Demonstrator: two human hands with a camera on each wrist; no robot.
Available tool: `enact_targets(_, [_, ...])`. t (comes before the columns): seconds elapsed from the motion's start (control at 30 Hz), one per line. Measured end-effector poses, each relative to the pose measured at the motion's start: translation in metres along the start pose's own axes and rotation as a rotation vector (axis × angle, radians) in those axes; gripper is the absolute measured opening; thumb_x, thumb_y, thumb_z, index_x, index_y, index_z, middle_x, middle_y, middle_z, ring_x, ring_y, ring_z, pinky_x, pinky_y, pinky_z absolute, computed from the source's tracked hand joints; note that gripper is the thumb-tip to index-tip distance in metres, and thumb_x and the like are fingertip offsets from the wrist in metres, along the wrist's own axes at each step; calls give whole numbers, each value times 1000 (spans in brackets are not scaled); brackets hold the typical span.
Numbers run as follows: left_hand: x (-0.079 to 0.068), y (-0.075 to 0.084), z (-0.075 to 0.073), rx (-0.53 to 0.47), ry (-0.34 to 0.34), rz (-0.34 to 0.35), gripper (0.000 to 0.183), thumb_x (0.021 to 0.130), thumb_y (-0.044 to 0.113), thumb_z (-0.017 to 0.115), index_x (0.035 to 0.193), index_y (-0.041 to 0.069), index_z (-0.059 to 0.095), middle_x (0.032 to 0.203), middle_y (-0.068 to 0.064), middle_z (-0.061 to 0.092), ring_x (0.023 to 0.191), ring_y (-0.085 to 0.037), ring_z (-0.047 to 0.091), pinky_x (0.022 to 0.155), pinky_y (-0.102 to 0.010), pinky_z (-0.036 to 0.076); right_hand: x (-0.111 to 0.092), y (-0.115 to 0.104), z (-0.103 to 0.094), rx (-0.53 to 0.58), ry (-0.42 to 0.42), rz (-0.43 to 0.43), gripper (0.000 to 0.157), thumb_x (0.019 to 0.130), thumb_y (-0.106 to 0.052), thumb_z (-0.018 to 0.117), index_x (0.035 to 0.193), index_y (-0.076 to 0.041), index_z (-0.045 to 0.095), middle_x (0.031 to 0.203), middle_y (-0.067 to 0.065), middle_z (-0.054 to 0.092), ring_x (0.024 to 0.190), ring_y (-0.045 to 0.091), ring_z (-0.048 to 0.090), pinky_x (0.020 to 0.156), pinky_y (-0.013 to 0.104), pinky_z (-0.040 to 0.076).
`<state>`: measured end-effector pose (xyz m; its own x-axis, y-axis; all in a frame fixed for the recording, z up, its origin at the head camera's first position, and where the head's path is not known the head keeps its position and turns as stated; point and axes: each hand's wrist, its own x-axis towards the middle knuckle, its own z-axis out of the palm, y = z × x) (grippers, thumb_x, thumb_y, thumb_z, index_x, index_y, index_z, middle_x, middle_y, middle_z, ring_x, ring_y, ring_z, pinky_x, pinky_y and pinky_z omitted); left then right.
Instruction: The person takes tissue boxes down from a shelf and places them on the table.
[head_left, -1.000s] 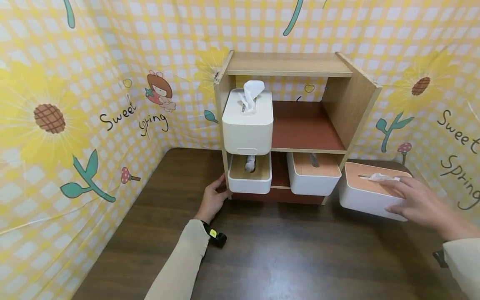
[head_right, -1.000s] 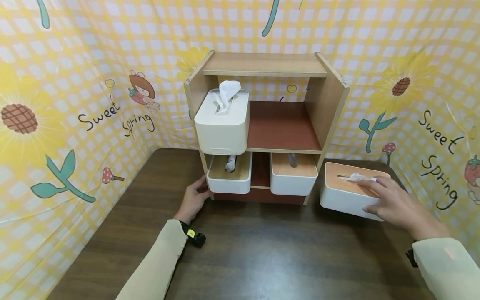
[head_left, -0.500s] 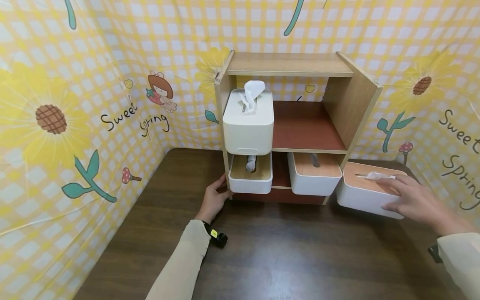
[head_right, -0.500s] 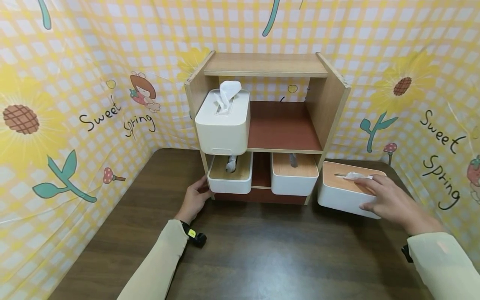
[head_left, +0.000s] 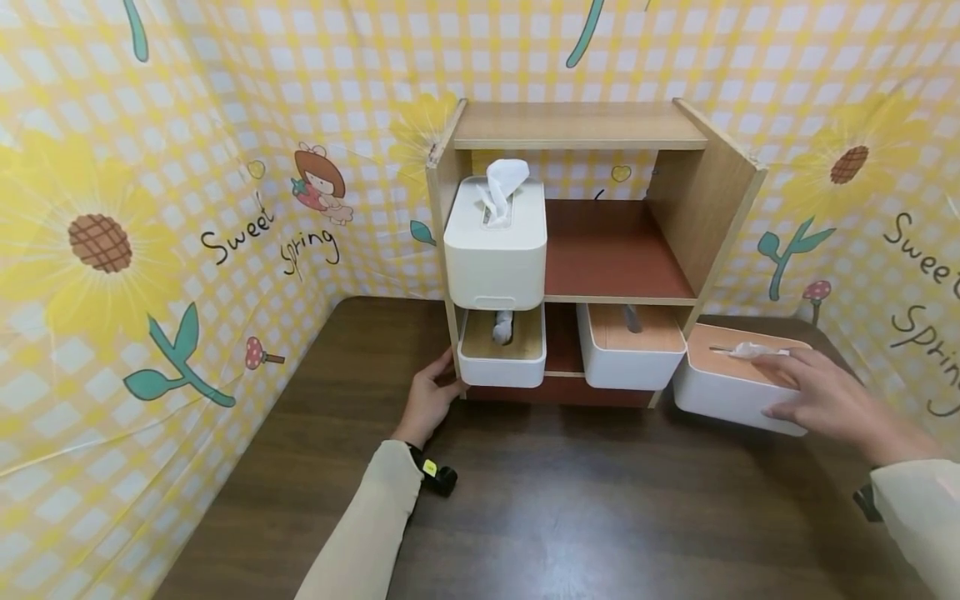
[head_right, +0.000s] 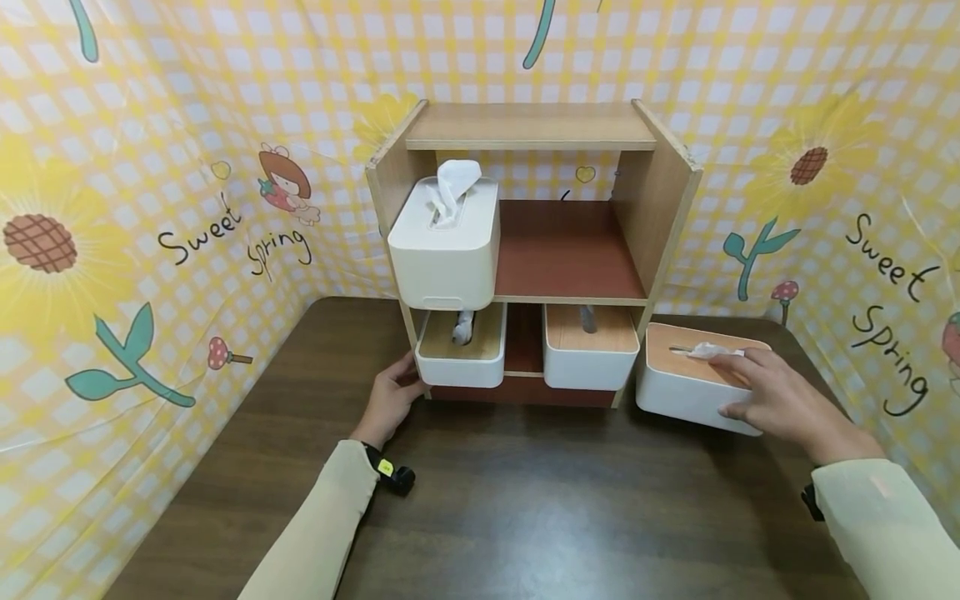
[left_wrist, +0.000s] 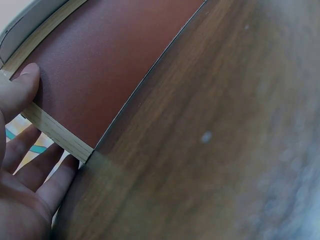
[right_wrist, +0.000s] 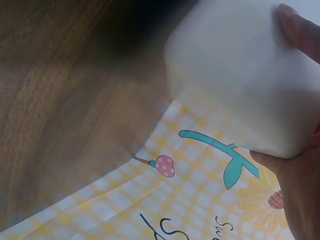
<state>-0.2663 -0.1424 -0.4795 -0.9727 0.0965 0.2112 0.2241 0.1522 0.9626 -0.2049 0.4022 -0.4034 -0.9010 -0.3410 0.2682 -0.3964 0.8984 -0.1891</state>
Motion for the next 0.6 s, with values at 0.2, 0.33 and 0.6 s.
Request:
enact_targets(0.2, [0, -2, -1, -9, -3, -10, 64, 88, 1, 71, 145, 2, 42, 138, -20, 52, 123, -33, 49, 81, -26, 50, 2, 1, 1, 12, -16, 14, 71, 61, -11, 90, 125, -7, 60, 121, 20, 53, 112, 38, 44, 83, 56, 39])
enact_targets(0.33, [3, -9, -1, -33, 0, -10, 63, 88, 2, 71, 145, 6, 44, 137, -17, 53, 121, -33, 51, 80, -26, 51, 3, 2, 3, 21, -45, 30, 71, 63, -11, 90, 127, -6, 58, 124, 22, 51, 113, 40, 43, 83, 59, 38])
enact_targets(0.6, [12, -35, -1, -28, 34, 7, 63, 88, 5, 72, 145, 13, 47, 135, -10, 56, 120, -28, 53, 81, -27, 51, 5, 6, 7, 22, -71, 21, 73, 65, -15, 90, 129, -7, 57, 124, 22, 52, 112, 40, 46, 82, 58, 40])
